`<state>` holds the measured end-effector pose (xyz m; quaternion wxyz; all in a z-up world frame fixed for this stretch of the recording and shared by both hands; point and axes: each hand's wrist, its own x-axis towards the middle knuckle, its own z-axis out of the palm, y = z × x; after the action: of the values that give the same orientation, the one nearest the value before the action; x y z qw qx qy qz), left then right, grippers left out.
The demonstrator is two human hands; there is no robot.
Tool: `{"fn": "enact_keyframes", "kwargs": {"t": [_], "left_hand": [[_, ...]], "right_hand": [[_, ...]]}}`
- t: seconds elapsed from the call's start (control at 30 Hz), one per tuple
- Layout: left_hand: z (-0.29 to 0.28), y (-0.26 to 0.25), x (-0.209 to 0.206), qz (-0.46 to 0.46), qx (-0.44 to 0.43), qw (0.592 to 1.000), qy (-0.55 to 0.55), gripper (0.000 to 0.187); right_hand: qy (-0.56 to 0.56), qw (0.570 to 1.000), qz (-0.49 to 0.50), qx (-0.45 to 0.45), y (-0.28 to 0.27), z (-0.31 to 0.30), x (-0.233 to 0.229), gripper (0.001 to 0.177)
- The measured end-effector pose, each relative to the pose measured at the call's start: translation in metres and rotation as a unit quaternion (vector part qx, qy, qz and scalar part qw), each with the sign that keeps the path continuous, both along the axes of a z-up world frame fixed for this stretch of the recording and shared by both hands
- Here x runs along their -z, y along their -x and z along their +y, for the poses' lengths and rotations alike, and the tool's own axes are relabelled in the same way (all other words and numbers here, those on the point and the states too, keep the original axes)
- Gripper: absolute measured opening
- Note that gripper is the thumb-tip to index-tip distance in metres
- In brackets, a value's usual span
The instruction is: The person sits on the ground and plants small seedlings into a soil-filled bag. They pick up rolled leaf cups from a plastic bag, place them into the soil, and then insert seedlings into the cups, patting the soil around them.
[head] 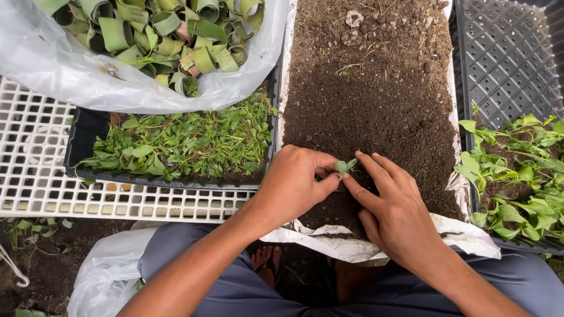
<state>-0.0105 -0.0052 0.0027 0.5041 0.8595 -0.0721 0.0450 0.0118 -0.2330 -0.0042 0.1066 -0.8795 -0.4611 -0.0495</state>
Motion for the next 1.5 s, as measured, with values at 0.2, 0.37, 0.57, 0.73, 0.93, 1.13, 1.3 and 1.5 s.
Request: {"fn": "enact_keyframes", "kwargs": {"t": [0.2, 0.37, 0.57, 0.73, 0.93, 1.13, 1.3, 1.5], "left_hand": [[-0.001, 0.002, -0.001, -0.015, 0.006, 1.0, -0.003, 0.016], [0.001, -0.001, -0.005, -0.025, 0.003, 1.0, 0.0, 0.013], [0.0, 0.001, -0.001, 0.012, 0.006, 1.0, 0.005, 0.012], [0.0, 0.0, -0.003, 0.008, -0.001, 1.0, 0.005, 0.012], [-0.001, 0.0, 0.0, 0.004, -0.011, 1.0, -0.015, 0.013], [-0.001, 0.001, -0.003, 0.001, 0.005, 1.0, -0.009, 0.016], [-0.001, 0.003, -0.003, 0.018, -0.005, 1.0, -0.003, 0.014], [-0.001, 0.004, -0.01, 0.025, 0.0, 1.0, -0.008, 0.014]], "right_hand": [[0.004, 1.0, 0.004, 0.016, -0.004, -0.002, -0.002, 0.059], [-0.04, 0.999, 0.011, 0.002, -0.008, -0.001, -0.014, 0.059], [-0.029, 0.999, 0.01, 0.008, -0.003, -0.002, -0.004, 0.058], [-0.023, 1.0, 0.004, 0.006, 0.0, 0.001, -0.01, 0.058], [-0.014, 0.999, -0.043, -0.014, 0.006, 0.004, -0.006, 0.057], [0.033, 0.994, -0.101, -0.006, 0.008, 0.005, -0.011, 0.049], [0.014, 0.996, -0.081, -0.018, 0.011, 0.007, -0.009, 0.053], [0.012, 0.999, -0.041, -0.023, 0.006, 0.004, -0.006, 0.057]]}}
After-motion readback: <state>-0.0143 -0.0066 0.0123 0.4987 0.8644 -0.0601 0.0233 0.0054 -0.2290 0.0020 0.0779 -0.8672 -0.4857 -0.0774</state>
